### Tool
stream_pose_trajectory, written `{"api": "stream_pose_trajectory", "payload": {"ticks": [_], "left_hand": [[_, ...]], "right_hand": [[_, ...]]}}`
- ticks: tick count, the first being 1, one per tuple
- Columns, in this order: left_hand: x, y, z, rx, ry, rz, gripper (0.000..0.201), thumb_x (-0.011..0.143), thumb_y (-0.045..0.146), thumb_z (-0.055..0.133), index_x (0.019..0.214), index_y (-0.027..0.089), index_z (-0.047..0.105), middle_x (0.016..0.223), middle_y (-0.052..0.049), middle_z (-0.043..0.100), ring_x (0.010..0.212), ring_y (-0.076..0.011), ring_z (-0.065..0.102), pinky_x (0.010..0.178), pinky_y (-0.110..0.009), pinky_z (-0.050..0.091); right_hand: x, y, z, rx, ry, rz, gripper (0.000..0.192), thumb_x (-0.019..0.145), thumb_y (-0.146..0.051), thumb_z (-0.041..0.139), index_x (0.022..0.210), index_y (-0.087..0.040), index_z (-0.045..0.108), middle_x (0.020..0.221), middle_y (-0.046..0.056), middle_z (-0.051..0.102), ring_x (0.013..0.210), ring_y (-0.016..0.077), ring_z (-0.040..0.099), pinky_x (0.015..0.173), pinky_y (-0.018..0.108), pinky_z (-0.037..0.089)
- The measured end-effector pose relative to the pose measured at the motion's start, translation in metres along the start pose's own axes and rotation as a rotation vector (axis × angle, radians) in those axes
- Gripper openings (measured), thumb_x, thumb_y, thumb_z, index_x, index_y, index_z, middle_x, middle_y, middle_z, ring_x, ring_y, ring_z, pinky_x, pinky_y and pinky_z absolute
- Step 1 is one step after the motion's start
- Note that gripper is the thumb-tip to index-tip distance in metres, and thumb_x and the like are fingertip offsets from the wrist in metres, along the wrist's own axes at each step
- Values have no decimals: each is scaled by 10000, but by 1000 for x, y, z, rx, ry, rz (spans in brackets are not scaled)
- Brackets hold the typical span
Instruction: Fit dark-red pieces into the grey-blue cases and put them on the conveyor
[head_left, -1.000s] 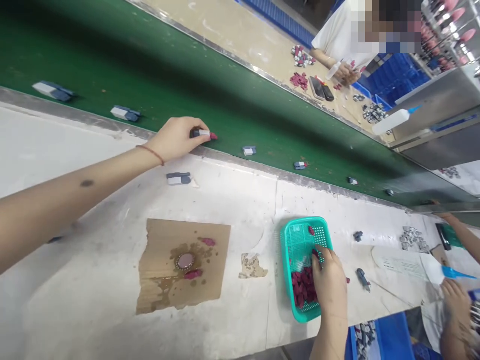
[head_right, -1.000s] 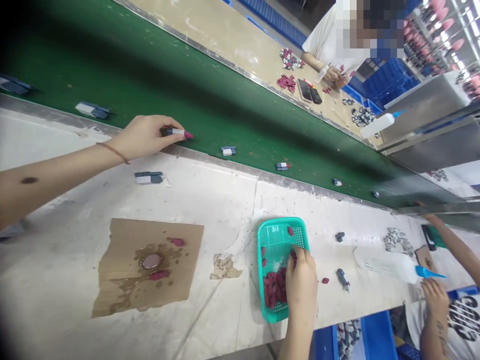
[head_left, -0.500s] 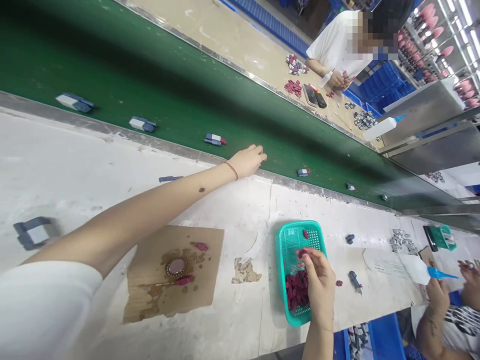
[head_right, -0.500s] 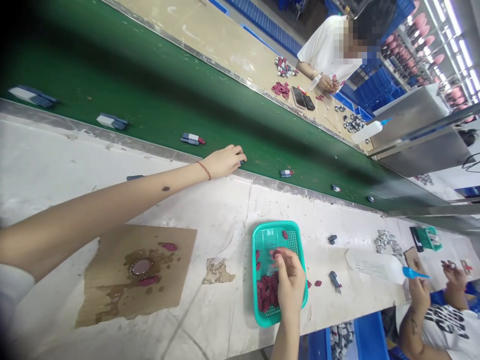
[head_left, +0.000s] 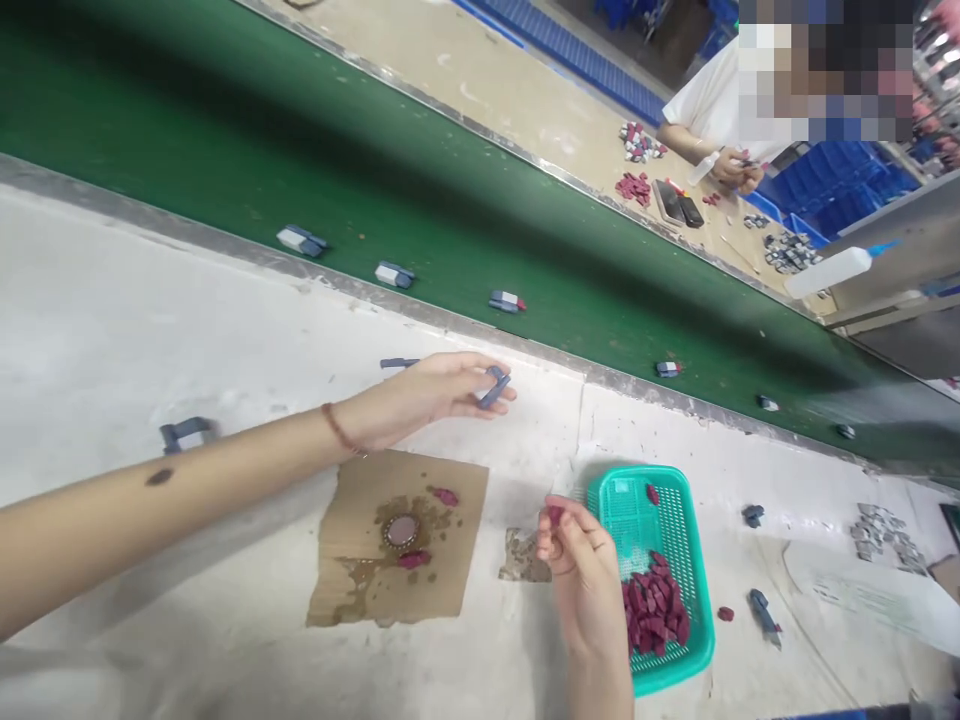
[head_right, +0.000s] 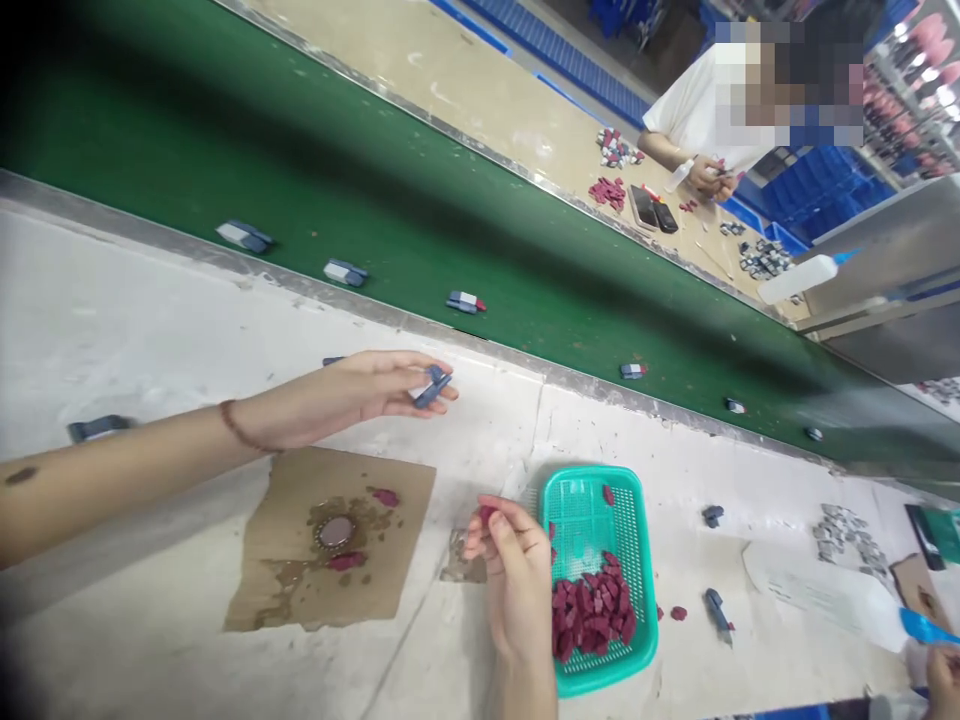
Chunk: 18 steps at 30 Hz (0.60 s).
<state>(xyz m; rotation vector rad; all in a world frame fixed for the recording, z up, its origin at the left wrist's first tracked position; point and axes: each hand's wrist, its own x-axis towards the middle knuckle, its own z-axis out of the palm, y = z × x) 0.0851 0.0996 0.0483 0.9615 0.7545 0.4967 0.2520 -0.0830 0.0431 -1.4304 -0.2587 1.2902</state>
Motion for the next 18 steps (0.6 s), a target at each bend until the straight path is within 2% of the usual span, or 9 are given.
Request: {"api": "stream_pose_trajectory", "payload": {"ticks": [3, 5, 7, 9, 13, 15, 18], "left_hand": [[-33, -10, -18, 83, 58, 3, 242, 842, 337, 675, 1016, 173, 638, 1030, -113, 757, 950, -258, 723, 857, -388, 583], [-50, -17, -27, 148, 88, 23, 253, 847, 369, 675, 1020, 189, 632, 1011, -113, 764, 944, -270, 723, 798, -372, 592], [-64, -24, -33, 180, 109, 38, 272, 857, 409, 657, 1029, 201, 632, 1003, -115, 766, 945, -279, 717, 755, -358, 588], [-76, -28, -35, 175, 147, 24, 295, 858, 448, 642, 1027, 206, 637, 1012, -116, 764, 956, -282, 707, 757, -348, 574], [-94, -34, -35, 107, 241, -75, 373, 814, 479, 675, 1064, 203, 637, 1072, -121, 746, 960, -279, 681, 794, -343, 539], [-98, -37, -35, 79, 258, -104, 405, 780, 485, 704, 1058, 195, 653, 1096, -122, 736, 906, -271, 677, 761, -340, 531], [-101, -42, -35, 11, 277, -114, 419, 736, 496, 743, 1010, 187, 676, 1088, -117, 734, 899, -268, 672, 740, -335, 522]], "right_hand": [[8, 7, 16, 25, -141, 78, 295, 690, -458, 820, 777, -197, 714, 608, 8, 687, 491, 100, 597, 478, 188, 492], [11, 11, 27, 23, -223, 116, 286, 730, -460, 792, 827, -202, 712, 601, 4, 690, 498, 106, 611, 487, 191, 495], [14, 15, 36, 3, -281, 133, 326, 737, -457, 788, 919, -195, 721, 632, 10, 699, 534, 117, 629, 524, 209, 514], [16, 17, 44, -24, -327, 151, 354, 740, -464, 783, 930, -172, 727, 652, 19, 698, 555, 122, 632, 555, 223, 525], [18, 23, 53, -65, -386, 189, 333, 777, -497, 743, 814, -172, 679, 614, 17, 681, 505, 119, 609, 501, 219, 499], [18, 25, 56, -99, -410, 172, 322, 795, -501, 725, 837, -195, 636, 616, 8, 688, 504, 127, 619, 491, 220, 497], [16, 28, 58, -222, -443, 82, 294, 839, -496, 680, 909, -221, 601, 676, 11, 717, 584, 154, 668, 563, 256, 541]]}}
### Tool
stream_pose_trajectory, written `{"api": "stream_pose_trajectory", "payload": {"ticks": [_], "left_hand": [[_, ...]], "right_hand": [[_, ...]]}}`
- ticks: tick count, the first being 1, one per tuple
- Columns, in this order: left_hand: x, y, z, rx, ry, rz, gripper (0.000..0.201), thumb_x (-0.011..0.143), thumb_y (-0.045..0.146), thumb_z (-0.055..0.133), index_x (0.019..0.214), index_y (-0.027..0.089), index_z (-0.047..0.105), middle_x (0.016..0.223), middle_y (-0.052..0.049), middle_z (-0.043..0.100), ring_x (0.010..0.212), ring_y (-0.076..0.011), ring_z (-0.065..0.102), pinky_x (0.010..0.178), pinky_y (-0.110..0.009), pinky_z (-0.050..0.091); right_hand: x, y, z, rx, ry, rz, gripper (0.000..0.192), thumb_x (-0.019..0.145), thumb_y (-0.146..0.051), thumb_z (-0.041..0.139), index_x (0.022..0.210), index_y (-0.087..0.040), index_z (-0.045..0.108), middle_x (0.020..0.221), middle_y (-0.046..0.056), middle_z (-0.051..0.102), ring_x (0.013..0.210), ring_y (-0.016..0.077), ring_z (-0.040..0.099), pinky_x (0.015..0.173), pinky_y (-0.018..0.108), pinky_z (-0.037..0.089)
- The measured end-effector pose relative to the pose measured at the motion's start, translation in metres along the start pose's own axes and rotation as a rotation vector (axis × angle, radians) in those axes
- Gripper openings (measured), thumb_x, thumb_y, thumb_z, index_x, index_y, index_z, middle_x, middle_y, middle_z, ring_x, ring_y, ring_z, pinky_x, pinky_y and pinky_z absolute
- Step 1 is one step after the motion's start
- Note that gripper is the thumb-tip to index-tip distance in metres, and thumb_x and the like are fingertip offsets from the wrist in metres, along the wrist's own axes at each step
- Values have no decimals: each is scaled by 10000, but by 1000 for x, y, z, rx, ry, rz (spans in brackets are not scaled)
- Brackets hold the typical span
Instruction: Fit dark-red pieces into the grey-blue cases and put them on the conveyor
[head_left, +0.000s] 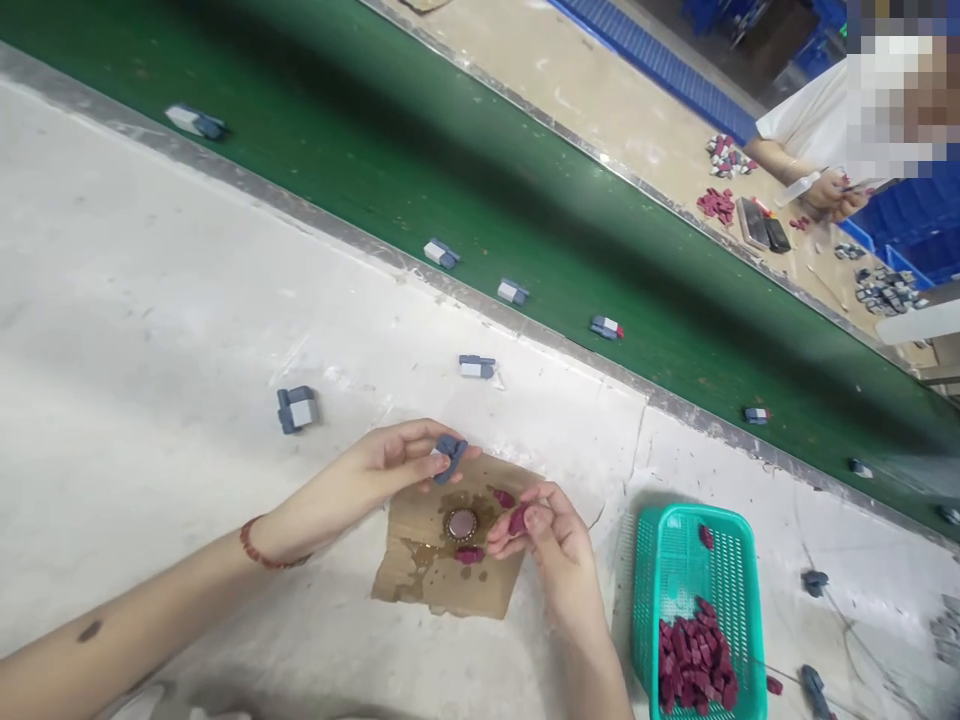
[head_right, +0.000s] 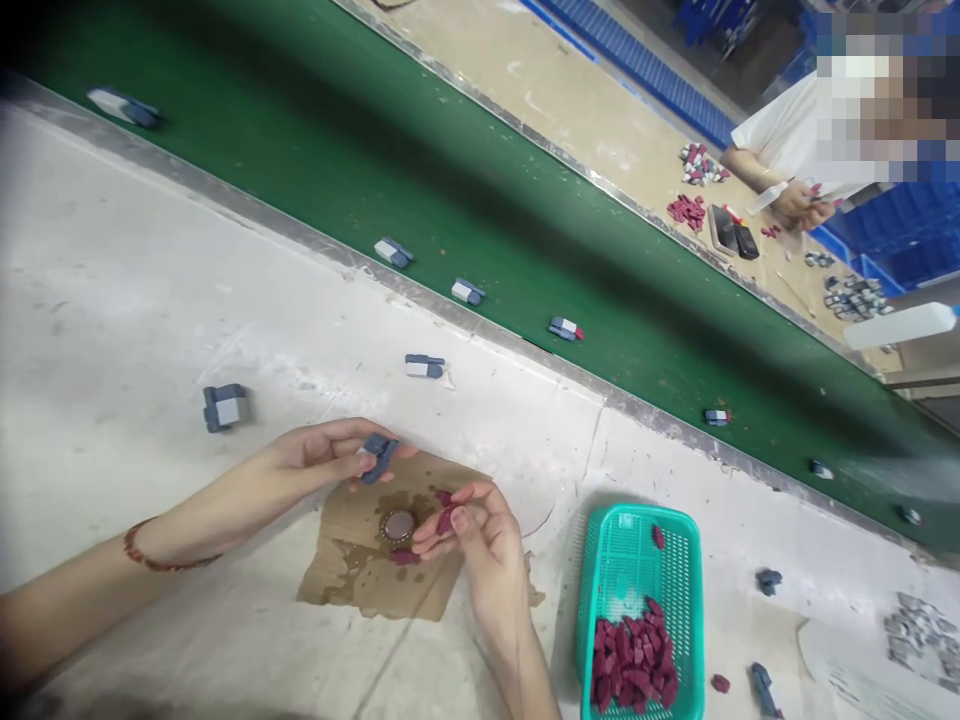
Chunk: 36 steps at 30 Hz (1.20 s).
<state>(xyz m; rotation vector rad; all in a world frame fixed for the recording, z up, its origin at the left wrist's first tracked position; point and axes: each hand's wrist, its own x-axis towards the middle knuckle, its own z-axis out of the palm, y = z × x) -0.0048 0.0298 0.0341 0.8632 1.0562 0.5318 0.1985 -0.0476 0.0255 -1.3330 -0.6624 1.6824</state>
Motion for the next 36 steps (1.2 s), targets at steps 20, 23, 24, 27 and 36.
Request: {"api": "stream_pose_trajectory", "payload": {"ticks": [20, 23, 24, 27, 36], "left_hand": [[0, -17, -5, -438, 107, -49, 391, 638, 410, 862, 961, 225, 741, 792, 6, 668, 673, -119, 575, 583, -209, 461], [0, -17, -5, -411, 102, -49, 341, 649, 393, 857, 930, 220, 772, 962, -31, 712, 809, -146, 621, 712, -230, 507], [0, -17, -6, -386, 94, -54, 337, 658, 385, 853, 942, 222, 776, 1021, -38, 714, 855, -157, 629, 769, -244, 511], [0, -18, -9, -310, 21, -90, 422, 665, 341, 849, 1062, 239, 751, 1114, -46, 705, 955, -195, 640, 873, -287, 501], [3, -22, -4, -128, -109, -46, 402, 744, 523, 726, 865, 144, 674, 776, -63, 716, 602, -152, 635, 572, -254, 517]], "right_hand": [[8, 27, 14, -1187, -176, -794, 174, 982, -132, 429, 922, -188, 582, 747, 50, 637, 681, 175, 585, 625, 287, 505], [9, 26, 16, -1244, -180, -806, 184, 978, -113, 422, 878, -193, 554, 728, 41, 610, 664, 175, 555, 607, 280, 494], [9, 26, 16, -1254, -178, -823, 195, 978, -112, 418, 859, -198, 547, 719, 37, 602, 656, 175, 546, 603, 279, 492], [9, 26, 18, -1295, -142, -860, 217, 979, -109, 402, 842, -201, 542, 692, 27, 578, 627, 173, 515, 629, 287, 495], [7, 24, 21, -1300, -115, -816, 292, 998, -137, 362, 745, -219, 483, 643, 8, 536, 583, 162, 485, 572, 268, 448]]}}
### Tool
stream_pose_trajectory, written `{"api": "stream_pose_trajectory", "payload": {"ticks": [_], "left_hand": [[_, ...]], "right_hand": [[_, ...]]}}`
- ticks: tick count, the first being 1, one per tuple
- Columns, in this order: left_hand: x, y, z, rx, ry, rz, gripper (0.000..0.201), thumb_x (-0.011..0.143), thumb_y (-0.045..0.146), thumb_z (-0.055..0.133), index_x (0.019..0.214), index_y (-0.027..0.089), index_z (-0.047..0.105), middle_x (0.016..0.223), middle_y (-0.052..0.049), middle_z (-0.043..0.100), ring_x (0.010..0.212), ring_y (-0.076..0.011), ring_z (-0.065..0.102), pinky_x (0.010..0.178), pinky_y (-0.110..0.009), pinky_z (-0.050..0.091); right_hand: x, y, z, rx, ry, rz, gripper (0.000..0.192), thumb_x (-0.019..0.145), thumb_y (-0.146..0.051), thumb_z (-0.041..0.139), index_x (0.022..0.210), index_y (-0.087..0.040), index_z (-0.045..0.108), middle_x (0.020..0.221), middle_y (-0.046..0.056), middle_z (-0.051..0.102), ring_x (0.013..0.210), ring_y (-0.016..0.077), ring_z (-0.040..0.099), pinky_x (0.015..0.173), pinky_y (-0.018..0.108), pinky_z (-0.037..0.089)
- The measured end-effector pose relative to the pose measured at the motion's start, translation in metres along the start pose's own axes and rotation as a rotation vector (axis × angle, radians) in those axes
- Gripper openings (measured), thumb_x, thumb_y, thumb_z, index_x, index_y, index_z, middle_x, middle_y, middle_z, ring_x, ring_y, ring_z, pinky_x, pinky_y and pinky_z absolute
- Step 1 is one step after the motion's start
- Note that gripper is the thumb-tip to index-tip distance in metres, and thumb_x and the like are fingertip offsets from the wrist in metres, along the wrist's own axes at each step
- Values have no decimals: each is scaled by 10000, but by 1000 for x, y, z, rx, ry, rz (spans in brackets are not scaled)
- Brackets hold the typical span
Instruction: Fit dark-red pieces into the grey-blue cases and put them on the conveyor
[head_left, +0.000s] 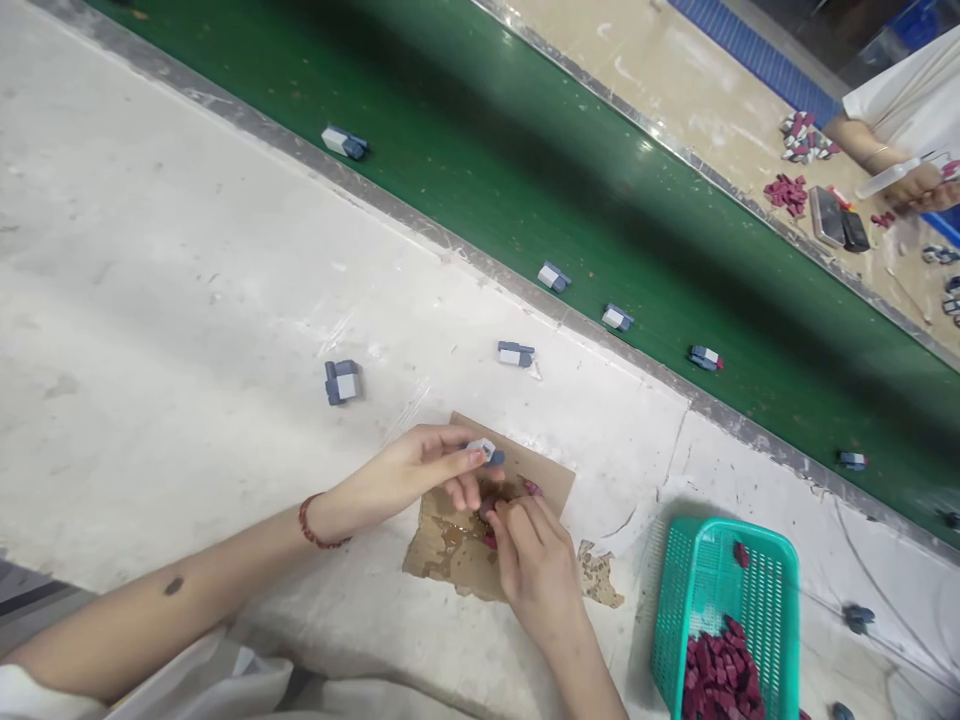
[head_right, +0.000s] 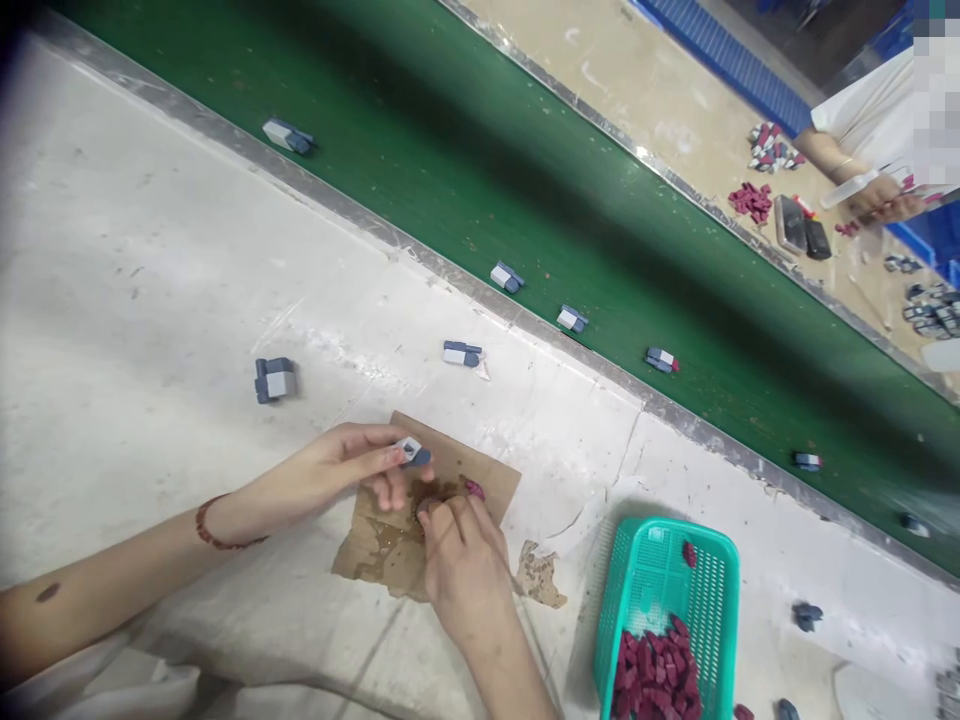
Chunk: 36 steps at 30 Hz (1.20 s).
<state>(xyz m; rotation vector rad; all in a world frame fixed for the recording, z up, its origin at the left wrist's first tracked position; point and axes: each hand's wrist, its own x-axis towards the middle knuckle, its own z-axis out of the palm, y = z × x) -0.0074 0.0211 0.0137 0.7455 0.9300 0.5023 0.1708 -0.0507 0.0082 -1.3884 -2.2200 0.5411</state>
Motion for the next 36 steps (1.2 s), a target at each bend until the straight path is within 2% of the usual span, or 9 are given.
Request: {"api": "stream_pose_trajectory", "payload": {"ticks": [3, 6, 8, 12, 16, 21, 28, 31, 36], "left_hand": [[-1, -3, 3, 71, -39, 27, 439, 805, 592, 621, 812, 153, 606, 749, -56, 699, 485, -117, 570, 437, -217, 441], [-4, -7, 4, 206, -26, 126, 358, 866, 515, 572, 842, 159, 598, 786, -73, 692, 558, -148, 608, 492, -240, 484], [-6, -9, 4, 343, 19, 225, 295, 895, 446, 539, 885, 161, 618, 810, -79, 691, 635, -176, 633, 563, -260, 511], [-8, -11, 5, 611, 16, 387, 225, 912, 360, 512, 949, 190, 653, 831, -61, 701, 703, -198, 635, 628, -261, 485], [-9, -17, 10, 737, -76, 455, 226, 944, 339, 474, 942, 195, 648, 825, -59, 702, 672, -188, 620, 623, -254, 460], [-11, -24, 15, 814, -102, 519, 256, 982, 337, 419, 945, 188, 624, 809, -64, 684, 677, -192, 626, 611, -254, 451], [-10, -29, 14, 895, -133, 588, 249, 1004, 303, 382, 926, 182, 585, 803, -61, 675, 669, -191, 627, 595, -256, 433], [-10, -29, 15, 887, -125, 590, 261, 1003, 282, 356, 868, 189, 560, 754, -47, 649, 621, -176, 595, 570, -253, 418], [-9, -23, 18, 845, -152, 550, 251, 987, 300, 369, 828, 208, 540, 730, -40, 637, 603, -177, 578, 564, -256, 414]], "right_hand": [[-1, -2, 1, 34, -27, 30, 277, 984, -128, 376, 752, -220, 497, 655, 11, 543, 590, 166, 493, 541, 264, 430], [-1, -2, -1, 143, -28, 94, 269, 975, -152, 396, 751, -217, 530, 667, 18, 567, 603, 169, 519, 545, 270, 437], [-3, 1, -5, 316, 2, 249, 239, 967, -207, 453, 753, -213, 559, 665, 11, 588, 602, 161, 549, 553, 267, 453], [-5, 9, -14, 824, 227, 591, 243, 902, -401, 608, 756, -209, 586, 615, -26, 586, 487, 115, 541, 458, 226, 433], [-2, 8, -17, 1098, 362, 657, 300, 830, -452, 700, 711, -204, 579, 572, -47, 562, 423, 86, 501, 424, 209, 406], [4, -1, -14, 1138, 376, 635, 279, 817, -461, 714, 751, -205, 624, 527, -57, 533, 417, 92, 487, 412, 211, 409], [2, -4, -4, 1018, 369, 628, 289, 836, -475, 683, 760, -199, 641, 579, -23, 587, 493, 116, 544, 467, 234, 462], [2, -5, -3, 933, 388, 580, 289, 841, -469, 674, 734, -203, 642, 649, 1, 621, 595, 137, 583, 541, 249, 491], [1, -7, -7, 905, 365, 563, 300, 859, -483, 641, 736, -210, 626, 660, 3, 622, 603, 144, 581, 548, 254, 486]]}}
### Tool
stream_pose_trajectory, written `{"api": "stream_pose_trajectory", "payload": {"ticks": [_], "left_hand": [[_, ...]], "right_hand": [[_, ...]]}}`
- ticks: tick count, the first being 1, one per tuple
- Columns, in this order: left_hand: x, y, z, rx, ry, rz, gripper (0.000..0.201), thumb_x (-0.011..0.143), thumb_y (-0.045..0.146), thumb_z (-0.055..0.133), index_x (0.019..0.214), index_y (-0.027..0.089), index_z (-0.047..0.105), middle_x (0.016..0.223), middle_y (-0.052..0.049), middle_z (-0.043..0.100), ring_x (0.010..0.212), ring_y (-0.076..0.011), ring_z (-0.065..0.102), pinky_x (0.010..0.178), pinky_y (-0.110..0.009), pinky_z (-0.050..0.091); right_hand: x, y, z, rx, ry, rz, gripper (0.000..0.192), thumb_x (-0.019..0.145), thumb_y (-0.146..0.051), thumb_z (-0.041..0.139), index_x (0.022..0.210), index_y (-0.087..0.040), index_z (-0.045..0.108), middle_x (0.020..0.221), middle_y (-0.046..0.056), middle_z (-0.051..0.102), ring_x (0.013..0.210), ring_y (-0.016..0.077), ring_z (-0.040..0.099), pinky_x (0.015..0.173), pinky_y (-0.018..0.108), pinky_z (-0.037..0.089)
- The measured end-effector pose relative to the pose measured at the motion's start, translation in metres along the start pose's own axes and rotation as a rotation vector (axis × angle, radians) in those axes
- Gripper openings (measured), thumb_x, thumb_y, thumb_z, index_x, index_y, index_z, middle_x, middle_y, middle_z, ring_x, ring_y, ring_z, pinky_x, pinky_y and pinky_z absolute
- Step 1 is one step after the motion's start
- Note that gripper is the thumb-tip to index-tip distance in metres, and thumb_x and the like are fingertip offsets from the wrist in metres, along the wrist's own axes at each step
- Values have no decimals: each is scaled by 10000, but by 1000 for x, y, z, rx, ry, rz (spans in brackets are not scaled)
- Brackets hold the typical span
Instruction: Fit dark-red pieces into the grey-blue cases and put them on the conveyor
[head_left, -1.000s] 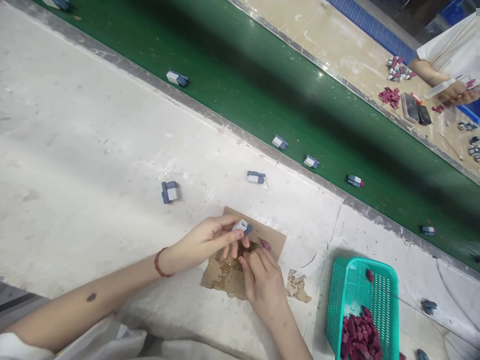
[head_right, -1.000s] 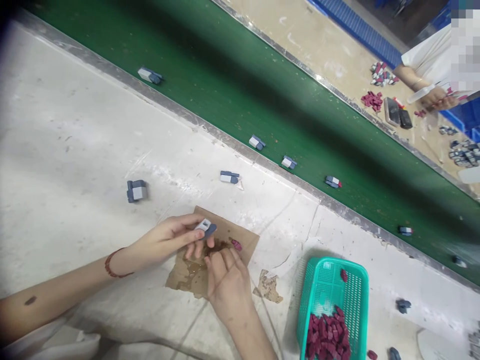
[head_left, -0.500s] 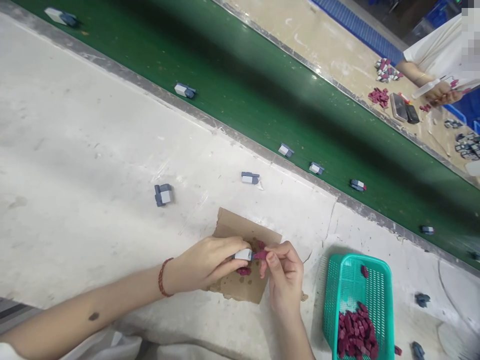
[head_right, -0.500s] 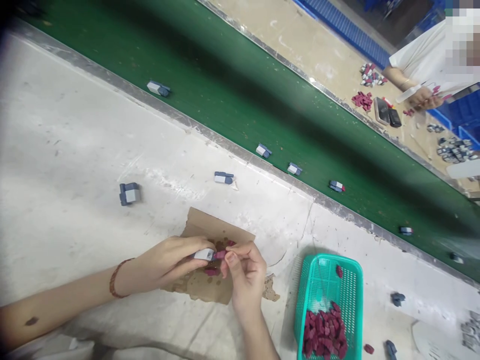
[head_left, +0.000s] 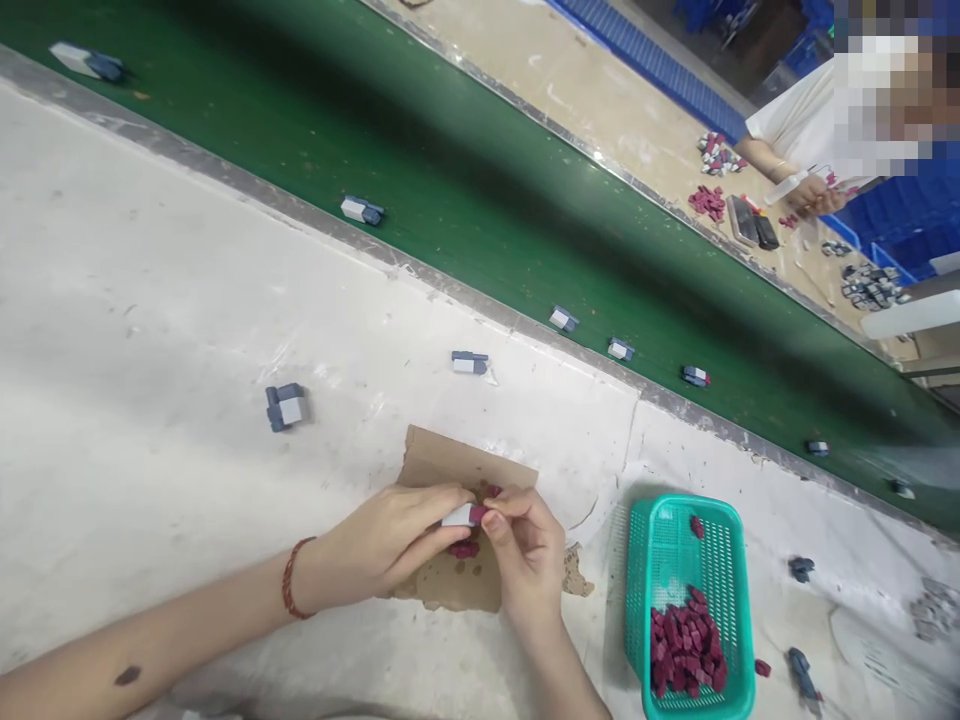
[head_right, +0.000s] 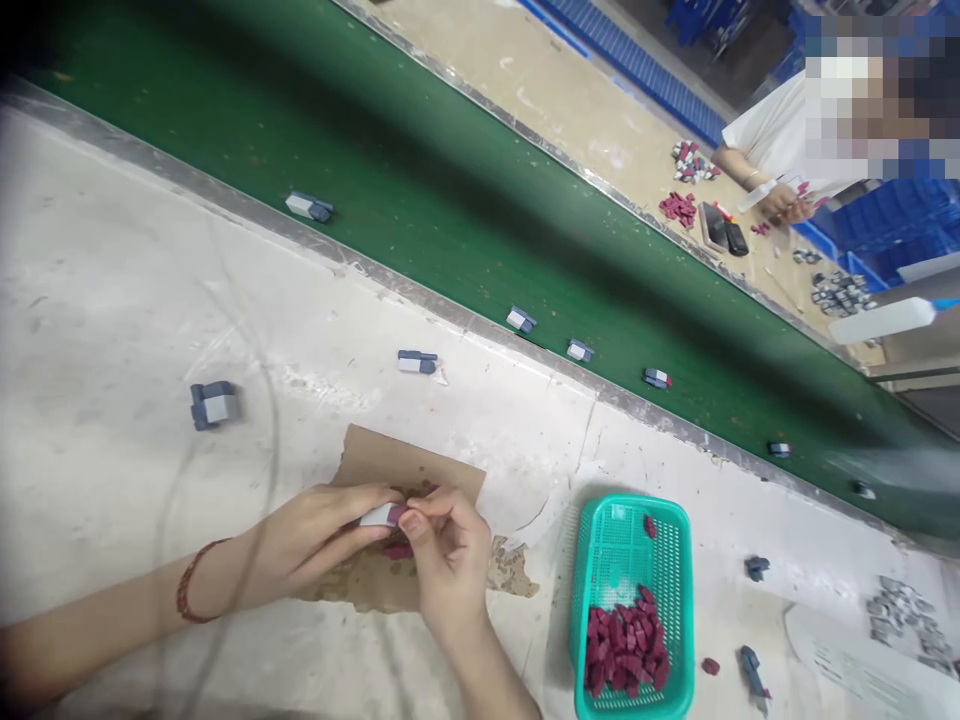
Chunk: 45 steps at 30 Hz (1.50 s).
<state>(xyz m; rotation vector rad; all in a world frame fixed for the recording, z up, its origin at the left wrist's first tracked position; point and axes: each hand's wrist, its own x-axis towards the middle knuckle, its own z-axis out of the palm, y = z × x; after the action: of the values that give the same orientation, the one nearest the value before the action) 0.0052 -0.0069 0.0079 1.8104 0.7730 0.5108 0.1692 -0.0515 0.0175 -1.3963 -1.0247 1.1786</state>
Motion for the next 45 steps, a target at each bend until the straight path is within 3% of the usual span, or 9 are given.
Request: {"api": "stream_pose_trajectory", "payload": {"ticks": [7, 14, 17, 21, 27, 31, 37, 40, 45], "left_hand": [[16, 15, -5, 54, -52, 61, 247, 996, 288, 362, 854, 198, 542, 752, -40, 646, 629, -178, 609, 576, -248, 422], [31, 25, -9, 73, -93, 54, 294, 983, 369, 402, 862, 204, 613, 751, -47, 669, 643, -194, 612, 584, -250, 424], [51, 28, -22, 110, -155, 38, 252, 957, 398, 455, 972, 224, 637, 804, -39, 700, 678, -206, 626, 617, -254, 423], [104, 21, -51, 198, -101, -47, 275, 946, 439, 467, 973, 212, 620, 712, -3, 651, 569, -176, 562, 568, -244, 377], [193, -9, -79, 448, 297, 71, 246, 913, 302, 493, 803, 138, 638, 937, -31, 628, 991, -206, 552, 880, -260, 405], [232, -10, -55, 478, 257, 157, 265, 886, 345, 577, 1003, 113, 630, 1145, -54, 600, 1191, -262, 446, 1005, -300, 348], [282, 0, 9, 574, -46, 310, 239, 878, 212, 543, 1059, 82, 630, 1098, -165, 595, 996, -294, 534, 872, -383, 418], [285, 4, 29, 623, -165, 422, 275, 930, 229, 438, 1069, 80, 624, 1078, -174, 593, 954, -286, 542, 834, -389, 425], [276, 17, 55, 672, -357, 605, 232, 858, 374, 596, 925, 164, 666, 963, -91, 644, 905, -251, 559, 836, -347, 425]], "right_hand": [[-1, -6, -7, 26, 106, -5, 337, 828, -531, 661, 740, -209, 619, 678, 6, 623, 622, 146, 593, 569, 253, 493], [-1, -16, -14, 54, 84, 68, 391, 836, -595, 616, 765, -217, 550, 467, -98, 379, 391, 77, 318, 394, 199, 303], [2, -19, -24, -6, 116, 25, 362, 869, -566, 583, 837, -206, 613, 507, -80, 415, 428, 92, 382, 424, 213, 346], [-3, -28, -65, -276, 306, -50, 318, 916, -467, 533, 1027, -205, 677, 664, -7, 602, 600, 150, 571, 573, 268, 466], [-42, -32, -151, -702, 650, 151, 402, 827, -543, 566, 995, -203, 699, 1015, 105, 719, 930, 292, 653, 776, 389, 492], [-69, -20, -185, -805, 748, 211, 437, 820, -580, 521, 971, -206, 689, 1027, 115, 715, 981, 316, 643, 823, 427, 484], [-91, 3, -204, -982, 596, 174, 335, 854, -449, 506, 989, -196, 679, 995, 140, 677, 945, 329, 629, 830, 485, 486], [-91, 5, -206, -1025, 590, 171, 326, 898, -408, 463, 1063, -195, 648, 1058, 142, 665, 1004, 324, 620, 868, 496, 483], [-69, -3, -210, -1146, 542, 67, 336, 951, -346, 398, 1183, -197, 590, 1174, 141, 653, 1117, 292, 593, 917, 463, 487]]}}
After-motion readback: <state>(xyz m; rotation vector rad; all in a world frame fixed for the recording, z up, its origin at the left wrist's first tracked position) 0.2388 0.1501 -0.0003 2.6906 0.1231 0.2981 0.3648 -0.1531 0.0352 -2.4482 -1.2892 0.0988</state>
